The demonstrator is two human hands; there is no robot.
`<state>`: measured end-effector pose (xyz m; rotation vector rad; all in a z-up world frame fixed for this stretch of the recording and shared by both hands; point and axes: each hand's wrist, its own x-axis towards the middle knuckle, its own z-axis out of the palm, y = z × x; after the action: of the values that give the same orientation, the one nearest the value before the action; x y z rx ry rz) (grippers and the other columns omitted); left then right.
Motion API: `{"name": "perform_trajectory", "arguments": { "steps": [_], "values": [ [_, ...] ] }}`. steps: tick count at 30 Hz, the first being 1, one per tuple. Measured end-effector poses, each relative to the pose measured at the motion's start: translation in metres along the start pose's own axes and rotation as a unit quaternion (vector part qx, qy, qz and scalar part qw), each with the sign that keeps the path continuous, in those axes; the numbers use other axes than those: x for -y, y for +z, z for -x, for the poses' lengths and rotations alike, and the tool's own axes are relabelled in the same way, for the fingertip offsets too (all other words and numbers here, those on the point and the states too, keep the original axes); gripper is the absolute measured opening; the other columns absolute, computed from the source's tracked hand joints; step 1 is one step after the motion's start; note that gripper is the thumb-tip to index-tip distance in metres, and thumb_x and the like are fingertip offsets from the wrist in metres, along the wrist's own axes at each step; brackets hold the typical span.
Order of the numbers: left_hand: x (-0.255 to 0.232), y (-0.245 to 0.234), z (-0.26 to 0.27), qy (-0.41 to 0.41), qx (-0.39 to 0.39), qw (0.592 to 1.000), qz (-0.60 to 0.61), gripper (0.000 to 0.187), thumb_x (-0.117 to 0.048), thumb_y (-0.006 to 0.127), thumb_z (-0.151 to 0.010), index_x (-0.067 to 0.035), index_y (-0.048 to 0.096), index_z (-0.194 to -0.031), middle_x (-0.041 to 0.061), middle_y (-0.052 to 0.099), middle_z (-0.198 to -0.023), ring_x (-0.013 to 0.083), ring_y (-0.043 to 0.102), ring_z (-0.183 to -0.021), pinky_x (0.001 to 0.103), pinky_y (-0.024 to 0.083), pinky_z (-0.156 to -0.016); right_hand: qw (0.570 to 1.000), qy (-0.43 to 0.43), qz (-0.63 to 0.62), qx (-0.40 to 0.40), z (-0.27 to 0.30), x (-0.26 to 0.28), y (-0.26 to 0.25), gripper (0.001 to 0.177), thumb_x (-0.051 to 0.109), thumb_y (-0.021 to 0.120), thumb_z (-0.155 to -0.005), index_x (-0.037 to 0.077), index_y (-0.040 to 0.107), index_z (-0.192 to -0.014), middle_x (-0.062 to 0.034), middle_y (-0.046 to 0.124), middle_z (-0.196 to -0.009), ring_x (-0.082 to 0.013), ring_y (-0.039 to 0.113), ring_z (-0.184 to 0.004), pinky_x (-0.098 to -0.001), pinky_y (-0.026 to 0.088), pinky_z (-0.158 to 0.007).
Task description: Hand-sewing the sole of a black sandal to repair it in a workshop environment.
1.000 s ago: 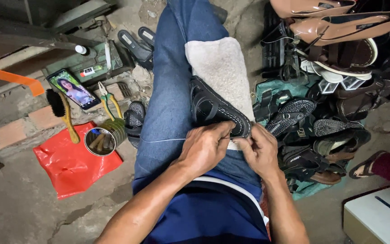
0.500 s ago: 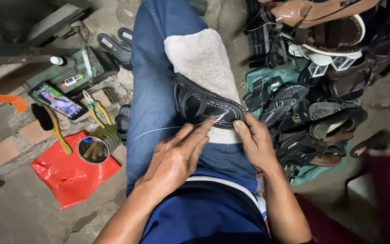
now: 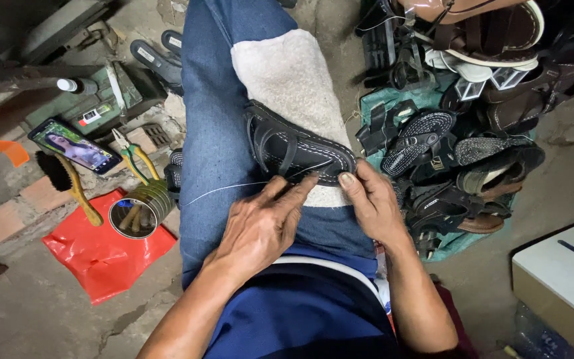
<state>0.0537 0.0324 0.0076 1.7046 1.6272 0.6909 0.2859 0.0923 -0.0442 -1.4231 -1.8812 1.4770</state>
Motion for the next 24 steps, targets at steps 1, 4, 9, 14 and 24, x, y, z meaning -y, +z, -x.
{"name": "perform_trajectory", "arguments": {
  "steps": [1,4,9,14,24],
  "values": [
    [0.000,0.000,0.001,0.000,0.001,1.000,0.000,0.035,-0.019,0.052,-0.100,-0.029,0.070,-0.128,0.000,0.061,-0.085,0.0293,0.071,-0.068,0.041,0.059,-0.058,1.000,0.000,0.000,0.000,0.001,-0.005,0.000,0.031,0.025,0.051,-0.108,0.003,0.059,-0.087,-0.0165,0.047,-0.066,-0.0294,0.048,-0.063,-0.0442,0.046,-0.063],
    [-0.002,0.000,0.002,-0.002,0.003,1.000,-0.005,0.034,-0.019,0.052,-0.101,-0.029,0.070,-0.128,0.001,0.062,-0.086,0.0308,0.071,-0.068,0.043,0.059,-0.058,1.000,-0.004,-0.004,-0.004,0.003,-0.011,0.001,0.031,0.025,0.052,-0.108,0.005,0.059,-0.087,-0.0133,0.049,-0.066,-0.0270,0.050,-0.064,-0.0419,0.047,-0.064],
    [-0.007,-0.006,0.003,-0.016,0.011,0.999,-0.031,0.035,-0.018,0.053,-0.098,-0.029,0.071,-0.126,0.003,0.063,-0.086,0.0344,0.070,-0.067,0.048,0.058,-0.056,1.000,-0.001,0.009,-0.002,0.007,-0.003,0.003,0.031,0.027,0.054,-0.107,0.004,0.061,-0.087,-0.0147,0.055,-0.067,-0.0272,0.054,-0.064,-0.0419,0.047,-0.065],
    [-0.011,-0.032,-0.001,-0.048,0.101,0.991,-0.067,0.042,-0.020,0.054,-0.092,-0.032,0.072,-0.128,0.008,0.068,-0.091,0.0396,0.071,-0.058,0.053,0.059,-0.053,0.991,-0.058,0.116,-0.019,0.009,0.033,0.013,0.022,0.023,0.067,-0.099,0.006,0.062,-0.087,-0.0148,0.059,-0.071,-0.0376,0.063,-0.068,-0.0445,0.051,-0.063],
    [-0.021,-0.023,-0.017,-0.083,0.243,0.955,-0.146,0.053,-0.022,0.050,-0.089,-0.035,0.063,-0.138,0.007,0.067,-0.111,0.0379,0.077,-0.074,0.053,0.061,-0.070,0.955,-0.126,0.267,-0.019,0.014,0.036,0.017,0.035,0.034,0.069,-0.098,0.007,0.058,-0.079,-0.0142,0.057,-0.070,-0.0392,0.064,-0.074,-0.0455,0.051,-0.062]
  ]
}}
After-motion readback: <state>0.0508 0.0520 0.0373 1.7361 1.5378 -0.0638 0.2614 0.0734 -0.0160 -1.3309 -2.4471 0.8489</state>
